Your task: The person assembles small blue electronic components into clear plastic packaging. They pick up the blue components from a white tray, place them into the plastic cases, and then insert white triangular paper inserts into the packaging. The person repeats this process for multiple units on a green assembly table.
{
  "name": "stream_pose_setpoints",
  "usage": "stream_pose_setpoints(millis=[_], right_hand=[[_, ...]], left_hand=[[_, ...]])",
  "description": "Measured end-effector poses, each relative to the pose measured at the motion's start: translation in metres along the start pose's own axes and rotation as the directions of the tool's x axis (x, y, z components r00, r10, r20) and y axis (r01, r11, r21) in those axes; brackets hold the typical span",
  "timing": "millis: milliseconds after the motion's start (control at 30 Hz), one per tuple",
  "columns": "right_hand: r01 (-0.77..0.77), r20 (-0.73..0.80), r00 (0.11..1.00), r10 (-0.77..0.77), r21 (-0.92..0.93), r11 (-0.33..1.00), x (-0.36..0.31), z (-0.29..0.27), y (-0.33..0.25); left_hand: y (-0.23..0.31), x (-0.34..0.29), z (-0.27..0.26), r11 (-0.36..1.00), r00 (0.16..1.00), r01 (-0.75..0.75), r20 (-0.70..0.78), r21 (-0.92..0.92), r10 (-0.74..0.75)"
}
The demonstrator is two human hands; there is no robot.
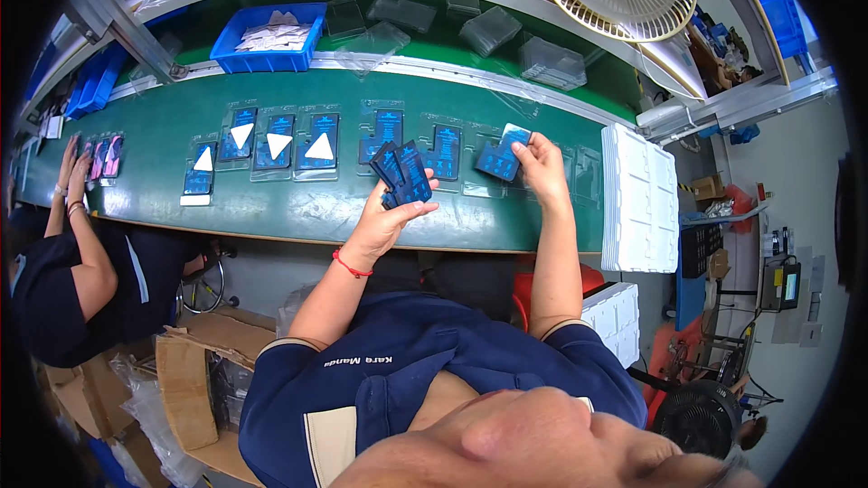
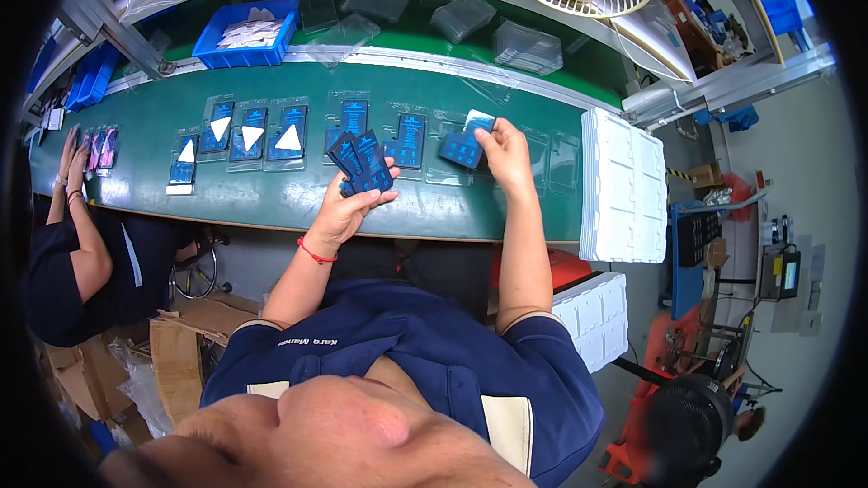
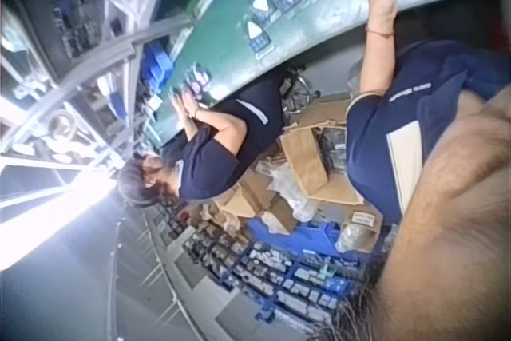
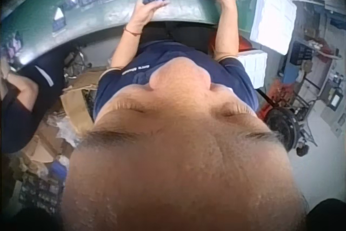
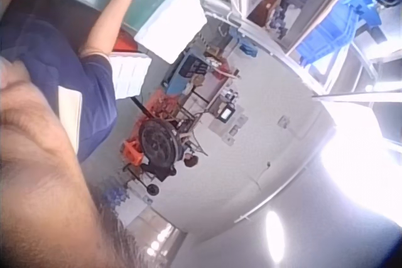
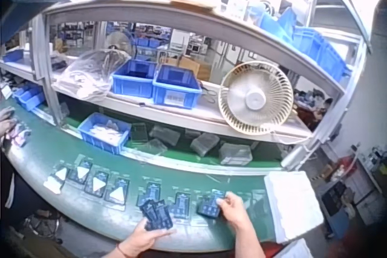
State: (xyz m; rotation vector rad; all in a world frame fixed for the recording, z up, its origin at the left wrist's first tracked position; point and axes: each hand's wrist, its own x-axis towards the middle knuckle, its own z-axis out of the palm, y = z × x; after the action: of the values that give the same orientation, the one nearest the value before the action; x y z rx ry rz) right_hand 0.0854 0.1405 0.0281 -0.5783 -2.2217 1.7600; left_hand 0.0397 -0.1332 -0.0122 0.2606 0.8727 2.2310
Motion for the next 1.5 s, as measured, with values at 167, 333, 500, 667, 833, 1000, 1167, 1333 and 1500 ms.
stream_pose_setpoints(millis=[167,333,500,667,833,1000,1167,1333,1500], right_hand=[[0.057,-0.057,0.992,-0.117,-0.613,0.788,0.0,0.011,0.003],[0.039,-0.097,0.981,-0.166,-0.748,0.663,-0.019,0.032,-0.011],[0.233,0.204,0.96,-0.192,-0.203,0.951,-0.039,0.058,0.003],[-0.078,0.202,0.979,0.03,0.234,0.969,-0.044,0.05,0.004],[-0.14,-0.1,0.983,0.156,0.145,0.979,-0.019,-0.04,0.002],[-0.136,-0.267,0.964,-0.016,-0.539,0.832,-0.014,-0.045,0.02],[0.058,-0.272,0.924,-0.269,-0.596,0.801,-0.034,-0.004,0.009],[0.067,0.117,0.986,-0.118,0.37,0.927,-0.066,0.054,-0.007],[0.201,-0.155,0.97,-0.185,0.097,0.975,-0.042,-0.047,0.018]], left_hand=[[-0.001,0.001,-0.002,0.999,1.0,0.022,0.015,-0.043,-0.021],[-0.003,0.0,-0.002,0.999,1.0,0.027,-0.015,0.032,-0.027],[-0.005,0.004,0.001,0.978,0.995,0.1,-0.008,0.184,-0.1],[-0.006,0.004,0.013,0.975,0.998,0.068,-0.006,0.213,-0.068],[-0.003,0.003,0.01,0.996,0.998,0.056,0.02,0.069,-0.057],[-0.011,0.006,0.002,0.993,0.997,0.082,-0.009,0.088,-0.082],[-0.009,0.006,0.01,0.996,0.999,0.019,-0.047,0.084,-0.015],[-0.03,0.014,0.039,0.985,0.992,0.112,0.041,0.133,-0.118],[-0.035,0.013,0.045,0.969,0.985,0.155,0.047,0.193,-0.167]])
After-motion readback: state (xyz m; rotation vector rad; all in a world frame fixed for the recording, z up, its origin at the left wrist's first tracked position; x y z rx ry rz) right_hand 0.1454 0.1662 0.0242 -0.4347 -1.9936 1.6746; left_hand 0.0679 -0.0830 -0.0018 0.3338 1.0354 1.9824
